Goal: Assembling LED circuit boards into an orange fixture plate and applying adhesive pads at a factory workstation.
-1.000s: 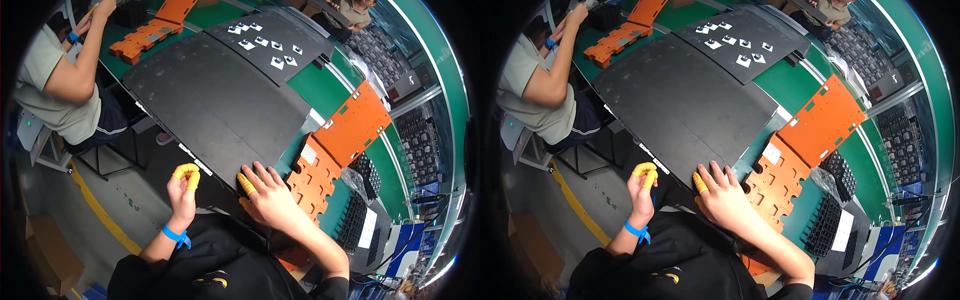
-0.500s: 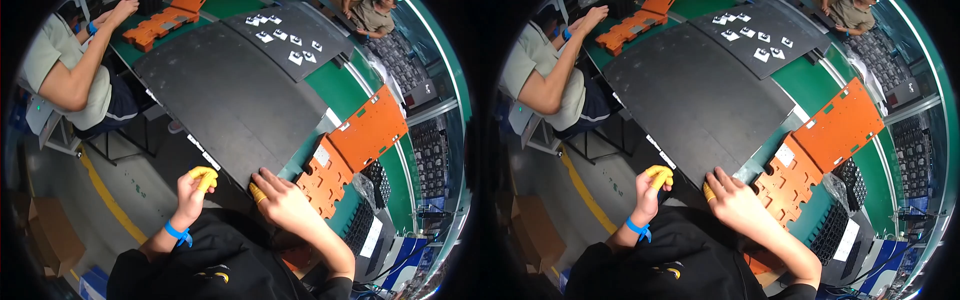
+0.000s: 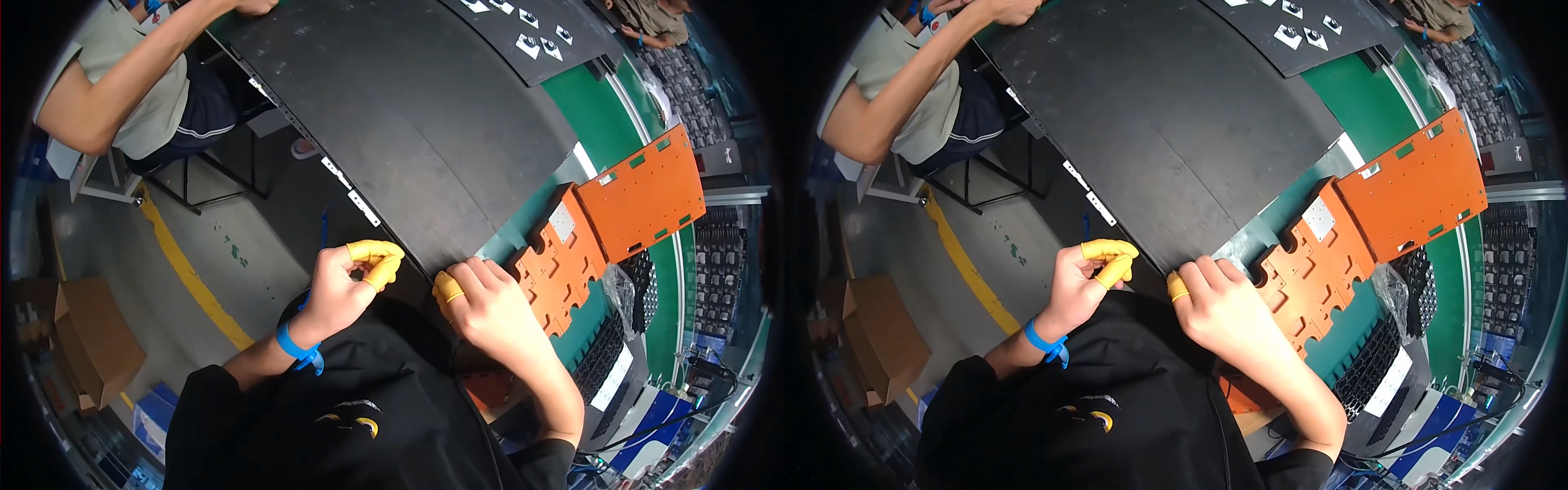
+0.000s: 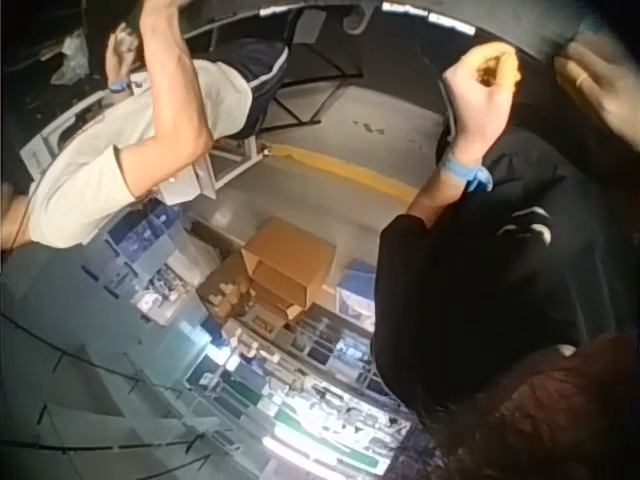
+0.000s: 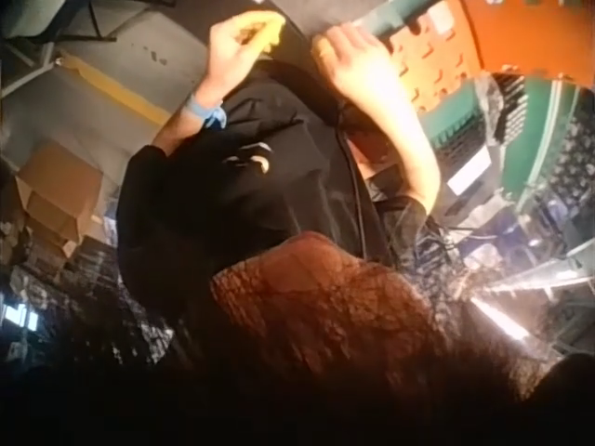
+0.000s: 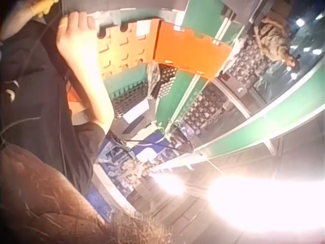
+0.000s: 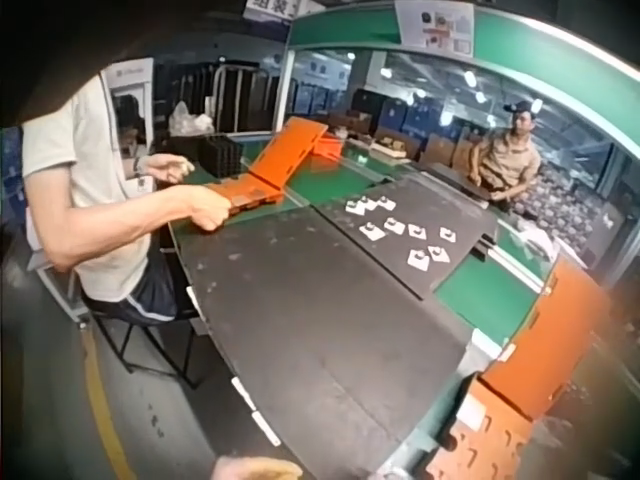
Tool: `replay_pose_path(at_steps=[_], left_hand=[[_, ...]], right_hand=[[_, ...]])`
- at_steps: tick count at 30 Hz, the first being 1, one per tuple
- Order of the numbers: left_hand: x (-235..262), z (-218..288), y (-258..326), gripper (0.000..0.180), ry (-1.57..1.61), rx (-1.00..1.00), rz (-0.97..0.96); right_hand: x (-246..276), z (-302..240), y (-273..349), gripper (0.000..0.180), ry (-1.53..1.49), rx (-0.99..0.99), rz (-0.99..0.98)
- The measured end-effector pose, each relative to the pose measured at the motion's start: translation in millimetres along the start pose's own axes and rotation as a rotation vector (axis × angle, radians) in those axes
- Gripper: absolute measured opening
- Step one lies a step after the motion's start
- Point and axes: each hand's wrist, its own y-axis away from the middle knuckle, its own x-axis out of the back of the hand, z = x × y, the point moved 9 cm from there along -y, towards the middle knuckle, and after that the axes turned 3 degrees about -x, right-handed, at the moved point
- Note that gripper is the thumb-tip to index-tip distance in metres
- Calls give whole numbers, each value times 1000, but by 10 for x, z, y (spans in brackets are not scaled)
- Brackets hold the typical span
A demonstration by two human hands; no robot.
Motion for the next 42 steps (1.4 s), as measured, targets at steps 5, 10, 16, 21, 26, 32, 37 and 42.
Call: replay_pose_path(at_steps=[5, 10, 16, 21, 26, 32, 37, 42], left_hand=[[-69, -54, 38, 16, 59, 68, -58], [-96, -103, 41, 19, 134, 177, -119], [-111, -111, 85, 24, 168, 212, -146], [-163, -205, 177, 32, 546, 412, -166], [-252, -217, 253, 35, 754, 469, -189], [-378, -119, 250, 37, 854, 492, -210], [-457, 57, 186, 24, 826, 409, -278], [-324, 152, -31, 23, 426, 255, -250]], right_hand=[[-65, -14, 8, 18, 35, -101, -15], [26, 41, -24, 14, -88, -146, -24], [78, 192, -27, 18, -124, -247, -22], [160, 317, 50, 32, -158, -337, 28], [203, 319, 68, 33, -301, -344, 61], [146, 225, 57, 36, -171, -277, 79], [229, 12, 76, 43, 42, -50, 163], [327, -165, 82, 38, 59, 79, 251]])
